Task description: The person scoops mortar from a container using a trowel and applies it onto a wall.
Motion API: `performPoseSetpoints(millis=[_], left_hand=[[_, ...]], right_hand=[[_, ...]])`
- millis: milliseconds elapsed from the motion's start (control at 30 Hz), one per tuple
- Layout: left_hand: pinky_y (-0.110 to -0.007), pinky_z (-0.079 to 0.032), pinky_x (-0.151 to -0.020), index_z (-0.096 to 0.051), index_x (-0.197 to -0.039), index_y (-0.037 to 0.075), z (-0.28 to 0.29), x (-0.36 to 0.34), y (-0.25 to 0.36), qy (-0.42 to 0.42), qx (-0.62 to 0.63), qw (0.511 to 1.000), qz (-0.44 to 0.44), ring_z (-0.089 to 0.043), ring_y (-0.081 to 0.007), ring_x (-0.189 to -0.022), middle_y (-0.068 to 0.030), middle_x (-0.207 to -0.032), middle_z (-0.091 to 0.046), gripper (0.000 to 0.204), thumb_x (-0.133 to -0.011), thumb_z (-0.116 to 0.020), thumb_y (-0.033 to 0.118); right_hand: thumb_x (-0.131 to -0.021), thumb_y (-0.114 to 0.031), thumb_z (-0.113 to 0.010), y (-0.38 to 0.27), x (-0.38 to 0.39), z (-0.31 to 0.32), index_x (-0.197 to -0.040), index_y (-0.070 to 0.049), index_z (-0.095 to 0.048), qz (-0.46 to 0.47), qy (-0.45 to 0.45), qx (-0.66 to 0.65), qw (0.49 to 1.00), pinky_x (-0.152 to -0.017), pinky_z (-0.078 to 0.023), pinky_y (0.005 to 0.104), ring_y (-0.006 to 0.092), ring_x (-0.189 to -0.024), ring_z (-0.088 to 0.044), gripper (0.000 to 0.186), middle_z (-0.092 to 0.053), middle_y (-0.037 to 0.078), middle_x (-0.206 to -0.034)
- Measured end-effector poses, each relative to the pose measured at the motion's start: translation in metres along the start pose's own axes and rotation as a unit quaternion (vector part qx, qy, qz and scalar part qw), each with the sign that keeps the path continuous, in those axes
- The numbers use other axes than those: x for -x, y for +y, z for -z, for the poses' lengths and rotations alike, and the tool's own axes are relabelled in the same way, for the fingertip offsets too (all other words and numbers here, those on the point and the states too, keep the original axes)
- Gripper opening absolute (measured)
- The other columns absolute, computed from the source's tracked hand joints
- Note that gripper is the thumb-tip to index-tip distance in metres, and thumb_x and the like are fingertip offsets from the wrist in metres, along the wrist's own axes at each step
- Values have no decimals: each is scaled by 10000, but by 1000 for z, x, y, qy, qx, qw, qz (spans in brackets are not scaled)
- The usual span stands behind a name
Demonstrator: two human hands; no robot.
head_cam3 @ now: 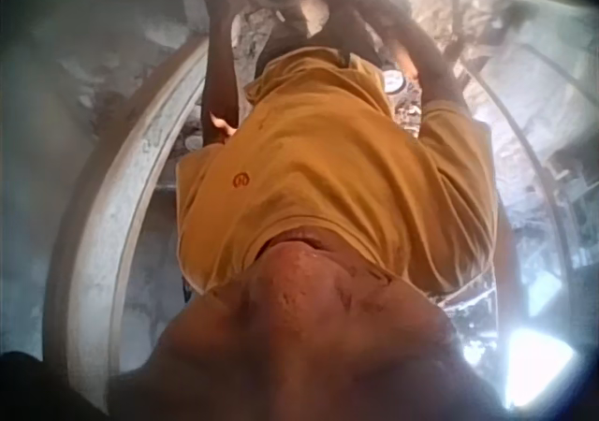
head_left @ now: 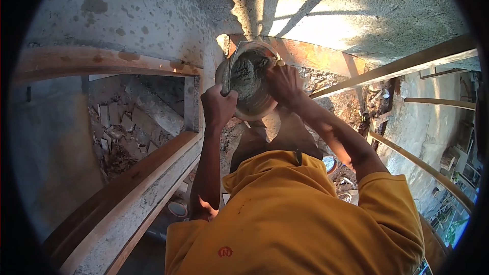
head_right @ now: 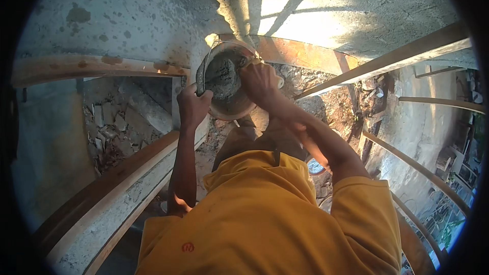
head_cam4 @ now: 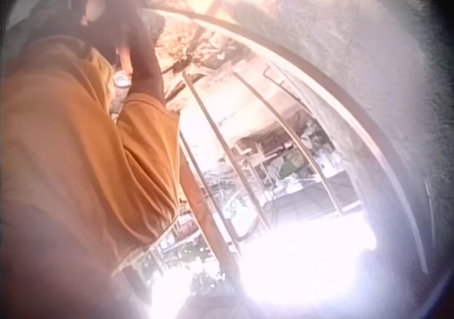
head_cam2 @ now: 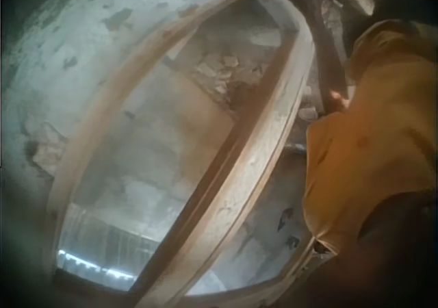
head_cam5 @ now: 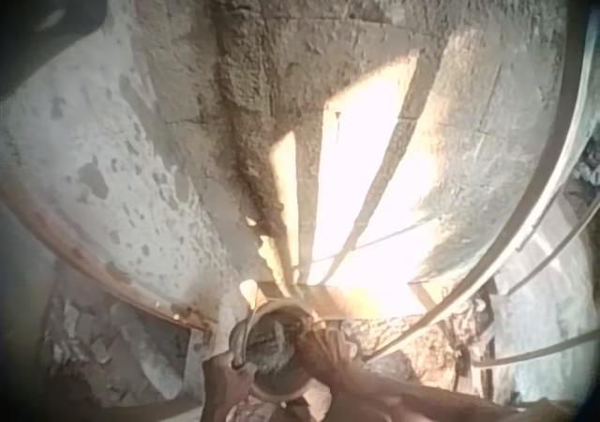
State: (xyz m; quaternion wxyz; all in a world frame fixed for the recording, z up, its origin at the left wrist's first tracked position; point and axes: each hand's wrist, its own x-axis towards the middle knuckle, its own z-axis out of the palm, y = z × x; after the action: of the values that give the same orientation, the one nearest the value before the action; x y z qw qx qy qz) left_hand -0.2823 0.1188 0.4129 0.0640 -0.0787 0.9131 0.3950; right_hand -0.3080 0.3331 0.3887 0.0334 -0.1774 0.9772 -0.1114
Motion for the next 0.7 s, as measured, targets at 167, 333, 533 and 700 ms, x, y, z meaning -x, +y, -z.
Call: performPoseSetpoints(millis=[167, 333, 533, 700], left_hand=[[-469, -504, -614, -561, -717, -85, -17, 5, -8, 43, -9, 999, 20, -673, -389, -582, -254, -608, -605, 259, -783, -658, 146], [-424, -520, -643, -651, -802, -49, -11, 7, 9, -17, 26, 998, 53, -659, -270, -579, -186, -646, -653, 165, -782, -653, 115], [-448, -491, -577, -542, -706, -66, -9, 8, -18, 9, 13, 999, 30, -614, -368, -517, -250, -590, -583, 239, -795, -658, 123], [-444, -489, -569, -547, -729, -61, -1, 18, 14, -14, 35, 999, 1, -610, -385, -523, -238, -589, -580, 215, -796, -665, 105]], right_hand=[[-800, -99, -709, -6, 13, 12, -769, -53, -766, -22, -150, -75, 986, -631, -605, 420, 301, -783, -774, 79, -733, 179, -765], [-801, -86, -661, -11, 14, -31, -947, -23, -720, -49, -140, -60, 987, -643, -589, 468, 365, -757, -741, 169, -722, 194, -911], [-792, -81, -637, 3, -3, 1, -832, 54, -685, -65, -117, -93, 987, -676, -604, 461, 354, -759, -753, 148, -715, 250, -813], [-863, -171, -585, 36, -6, 16, -979, 57, -722, -178, -371, -316, 855, -520, -564, 379, 248, -618, -714, 290, -702, 173, -736]])
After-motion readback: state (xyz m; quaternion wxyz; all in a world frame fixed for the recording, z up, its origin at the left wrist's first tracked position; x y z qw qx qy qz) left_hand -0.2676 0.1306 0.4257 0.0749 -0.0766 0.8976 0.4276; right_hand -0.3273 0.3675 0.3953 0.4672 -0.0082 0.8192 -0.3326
